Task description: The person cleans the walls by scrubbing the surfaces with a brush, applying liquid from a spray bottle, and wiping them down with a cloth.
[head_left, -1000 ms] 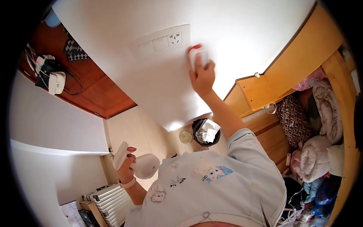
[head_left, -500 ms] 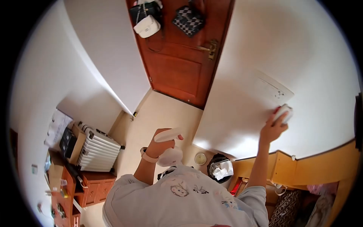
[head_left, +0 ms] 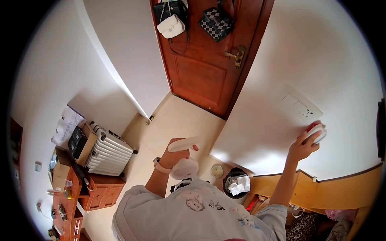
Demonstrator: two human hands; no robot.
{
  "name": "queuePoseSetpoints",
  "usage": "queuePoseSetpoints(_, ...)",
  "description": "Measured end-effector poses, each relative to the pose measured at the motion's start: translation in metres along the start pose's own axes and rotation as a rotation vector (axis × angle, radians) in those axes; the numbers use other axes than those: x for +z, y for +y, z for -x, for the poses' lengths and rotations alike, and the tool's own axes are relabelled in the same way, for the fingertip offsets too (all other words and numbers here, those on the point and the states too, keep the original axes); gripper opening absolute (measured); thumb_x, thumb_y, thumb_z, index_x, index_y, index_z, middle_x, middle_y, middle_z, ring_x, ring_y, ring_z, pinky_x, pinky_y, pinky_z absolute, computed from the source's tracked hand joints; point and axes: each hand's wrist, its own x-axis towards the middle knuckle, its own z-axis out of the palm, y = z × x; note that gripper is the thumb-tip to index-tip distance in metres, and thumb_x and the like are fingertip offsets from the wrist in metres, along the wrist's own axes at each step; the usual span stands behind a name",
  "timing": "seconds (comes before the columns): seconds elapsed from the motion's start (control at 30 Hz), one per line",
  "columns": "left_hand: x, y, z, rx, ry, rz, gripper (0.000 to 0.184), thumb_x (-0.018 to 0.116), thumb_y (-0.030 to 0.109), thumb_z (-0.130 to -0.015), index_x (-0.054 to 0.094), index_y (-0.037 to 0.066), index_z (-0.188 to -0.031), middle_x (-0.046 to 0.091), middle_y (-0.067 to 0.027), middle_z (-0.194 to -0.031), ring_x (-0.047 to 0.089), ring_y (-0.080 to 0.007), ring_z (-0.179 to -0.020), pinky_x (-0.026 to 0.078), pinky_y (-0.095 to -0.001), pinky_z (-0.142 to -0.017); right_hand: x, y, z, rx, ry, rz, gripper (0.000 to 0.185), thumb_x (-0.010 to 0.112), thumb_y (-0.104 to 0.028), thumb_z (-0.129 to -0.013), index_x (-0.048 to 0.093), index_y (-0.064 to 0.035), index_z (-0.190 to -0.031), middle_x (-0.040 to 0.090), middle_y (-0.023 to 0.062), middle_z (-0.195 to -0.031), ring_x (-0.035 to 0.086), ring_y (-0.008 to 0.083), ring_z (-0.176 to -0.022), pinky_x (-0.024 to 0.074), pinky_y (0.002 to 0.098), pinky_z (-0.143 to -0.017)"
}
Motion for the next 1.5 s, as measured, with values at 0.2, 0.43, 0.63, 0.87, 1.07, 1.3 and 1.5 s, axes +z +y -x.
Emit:
queuePoseSetpoints(0.2, 0.009, 0.0, 0.001, 0.032, 0.064, -0.028, 0.03, 0.051, -0.006, -0.062, 0.064, -0.001, -0.088, 0.064, -0.0041, -0.082, 0.049, -0.0066, -0.058, 0.041, -0.0207, -0.052, 0.006, 0.012, 0.031, -0.262, 0.02, 0.112, 0.05, 0.055, -0.029, -0.086, 0.043, -0.0128, -0.131, 0.042, 0.0165, -0.091, 0.048, 0.0255, -0.069, 0.0443, 0.0338, -0.057)
queuePoseSetpoints(0.43, 0.015, -0.016, -0.006, 0.036, 0.005, 0.021, 0.036, 0.05, -0.006, -0.06, 0.061, -0.003, -0.095, 0.064, -0.0098, -0.085, 0.051, -0.009, -0.055, 0.041, -0.0216, -0.051, -0.009, 0.006, -0.01, -0.144, 0.036, 0.095, 0.053, 0.054, -0.032, -0.086, 0.041, -0.0114, -0.133, 0.042, 0.0165, -0.091, 0.052, 0.0242, -0.071, 0.0443, 0.0319, -0.059)
queuePoseSetpoints(0.63, 0.018, -0.014, -0.008, 0.011, -0.052, -0.036, 0.036, 0.049, -0.004, -0.061, 0.061, -0.004, -0.095, 0.064, -0.01, -0.084, 0.051, -0.0086, -0.055, 0.042, -0.0215, -0.051, -0.03, -0.006, -0.025, -0.194, -0.022, 0.059, 0.052, 0.058, -0.026, -0.083, 0.044, -0.0094, -0.13, 0.043, 0.0175, -0.091, 0.046, 0.0249, -0.065, 0.0436, 0.0339, -0.058)
queuePoseSetpoints(0.87, 0.034, -0.004, -0.014, 0.064, -0.006, -0.002, 0.027, 0.051, -0.004, -0.061, 0.064, -0.001, -0.085, 0.062, -0.0037, -0.074, 0.046, -0.0055, -0.053, 0.039, -0.0205, -0.049, -0.011, 0.036, -0.004, -0.437, 0.011, 0.187, 0.052, 0.058, -0.027, -0.084, 0.044, -0.0096, -0.13, 0.043, 0.0153, -0.087, 0.043, 0.0206, -0.057, 0.0406, 0.0299, -0.051)
queuePoseSetpoints(1.07, 0.035, 0.01, -0.015, 0.053, -0.07, 0.01, 0.026, 0.051, -0.004, -0.062, 0.063, -0.001, -0.084, 0.061, -0.0028, -0.073, 0.047, -0.0055, -0.054, 0.04, -0.021, -0.051, -0.04, -0.006, -0.052, -0.182, -0.008, 0.045, 0.049, 0.061, -0.024, -0.082, 0.048, -0.0121, -0.127, 0.046, 0.0201, -0.092, 0.05, 0.0237, -0.061, 0.0446, 0.0307, -0.052)
queuePoseSetpoints(1.3, 0.041, 0.007, -0.016, 0.054, -0.05, 0.035, 0.026, 0.049, -0.005, -0.061, 0.063, -0.001, -0.083, 0.062, -0.0038, -0.075, 0.047, -0.0068, -0.053, 0.04, -0.0219, -0.049, -0.011, 0.03, -0.012, -0.43, 0.031, 0.146, 0.049, 0.061, -0.029, -0.082, 0.049, -0.0091, -0.126, 0.045, 0.017, -0.089, 0.047, 0.0219, -0.061, 0.0437, 0.0286, -0.055)
queuePoseSetpoints(1.5, 0.038, 0.006, -0.004, 0.121, -0.011, -0.009, 0.034, 0.046, -0.004, -0.061, 0.062, -0.006, -0.091, 0.062, -0.0108, -0.081, 0.049, -0.0102, -0.053, 0.041, -0.0218, -0.047, -0.032, 0.006, -0.051, -0.242, 0.052, -0.035, 0.053, 0.07, -0.025, -0.073, 0.053, -0.0158, -0.122, 0.048, 0.0154, -0.081, 0.046, 0.0231, -0.053, 0.0416, 0.0353, -0.048)
